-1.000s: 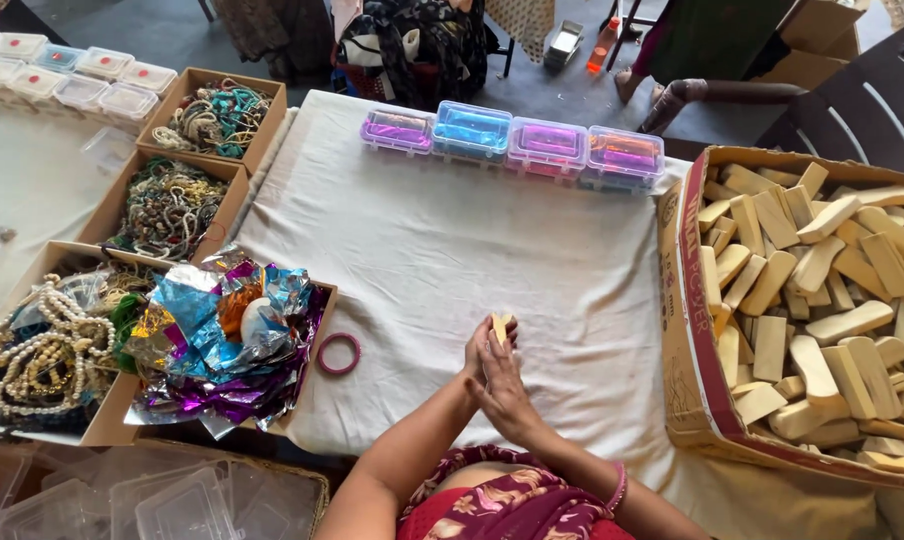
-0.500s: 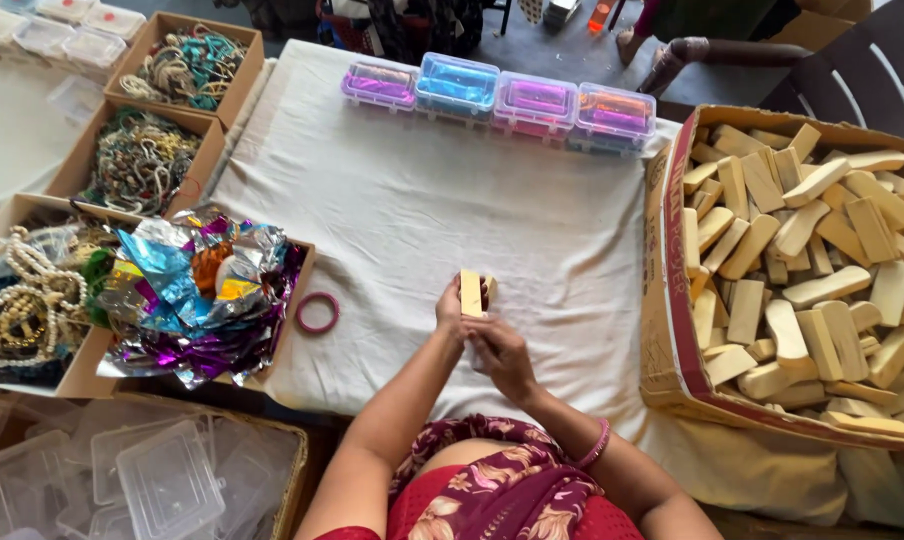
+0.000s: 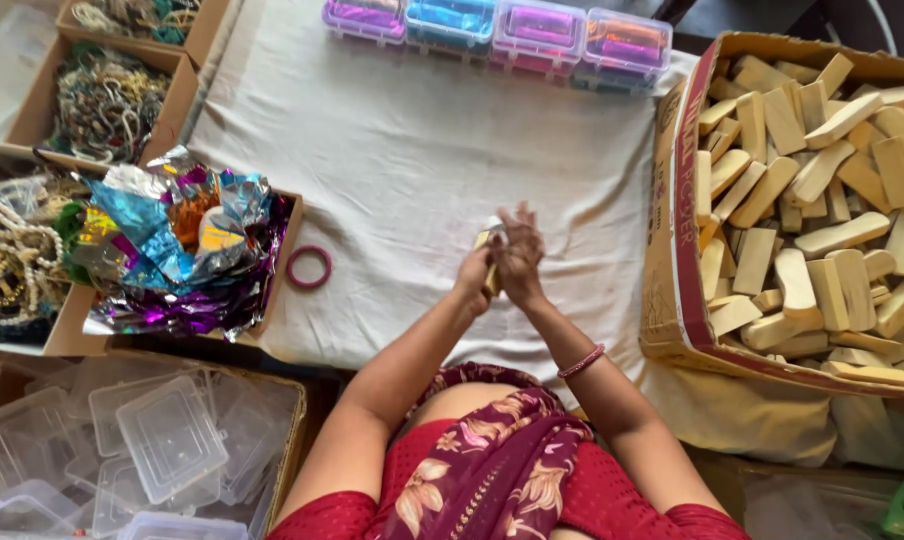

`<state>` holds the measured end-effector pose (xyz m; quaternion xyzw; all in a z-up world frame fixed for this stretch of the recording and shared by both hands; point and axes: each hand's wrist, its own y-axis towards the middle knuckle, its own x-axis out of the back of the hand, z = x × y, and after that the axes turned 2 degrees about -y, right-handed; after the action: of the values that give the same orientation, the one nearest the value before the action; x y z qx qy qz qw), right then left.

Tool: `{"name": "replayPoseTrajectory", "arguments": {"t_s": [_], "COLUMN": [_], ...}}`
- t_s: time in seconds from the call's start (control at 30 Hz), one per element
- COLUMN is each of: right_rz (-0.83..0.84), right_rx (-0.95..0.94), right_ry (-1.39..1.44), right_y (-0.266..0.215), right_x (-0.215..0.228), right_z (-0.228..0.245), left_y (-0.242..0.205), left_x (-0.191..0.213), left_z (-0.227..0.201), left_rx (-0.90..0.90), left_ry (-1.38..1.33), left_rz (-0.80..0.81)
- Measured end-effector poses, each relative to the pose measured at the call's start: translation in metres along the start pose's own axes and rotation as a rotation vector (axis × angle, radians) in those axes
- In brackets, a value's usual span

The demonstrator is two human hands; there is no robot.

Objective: The person wipes rectangular bars with a cloth, wraps them in silver foil, and places them into small plastic containers.

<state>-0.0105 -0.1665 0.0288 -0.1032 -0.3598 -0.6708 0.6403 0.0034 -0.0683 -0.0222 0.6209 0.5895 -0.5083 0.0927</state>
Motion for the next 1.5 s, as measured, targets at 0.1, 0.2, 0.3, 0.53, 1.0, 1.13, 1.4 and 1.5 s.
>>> {"name": "replayPoseTrajectory", "arguments": {"t_s": [0.1,0.2,0.3,0.53,1.0,1.13,1.4,1.5], "right_rz": [0.091,0.051,-0.132,-0.372,-0.234,-0.209,-0.141,-0.345], "right_rx": [0.102,0.11,0.014,-0.759,-0.697,-0.229,-0.331,-0.553], "right_ry": [0.064,0.077,0.276,0.733,0.595,0.174,0.593,0.747], "right_y": [-0.016,-0.009,0.011,0.01,0.03,-0.004,0.022,0.022], "right_x": [-0.007,-0.017,-0.04,0.014,0.025,0.032,0.036,0.03], "right_z": [0.044,0.039,-0.064,-0.013,-0.04,0.022,0.009,-0.04], "left_y": [-0.069,-0.037,-0.034,-0.013,-0.027,-0.031,-0.02,-0.072], "left_x": [-0.057,-0.025,-0.029,-0.014,-0.026,-0.038,-0.038,-0.079], "left_z": [-0.057,-0.044,-0.027,-0.032,-0.041,-0.062,-0.022,-0.055], "left_rx": [0.041,0.004,-0.026,-0.117,0.036,0.036,-0.123,-0.235], "left_ry": [-0.367,-0.255,0.199,0.249,0.379,0.282,0.774,0.903], "left_rz": [0.027,0.04,-0.157,-0.055,0.123,-0.02,0.236,0.237]}}
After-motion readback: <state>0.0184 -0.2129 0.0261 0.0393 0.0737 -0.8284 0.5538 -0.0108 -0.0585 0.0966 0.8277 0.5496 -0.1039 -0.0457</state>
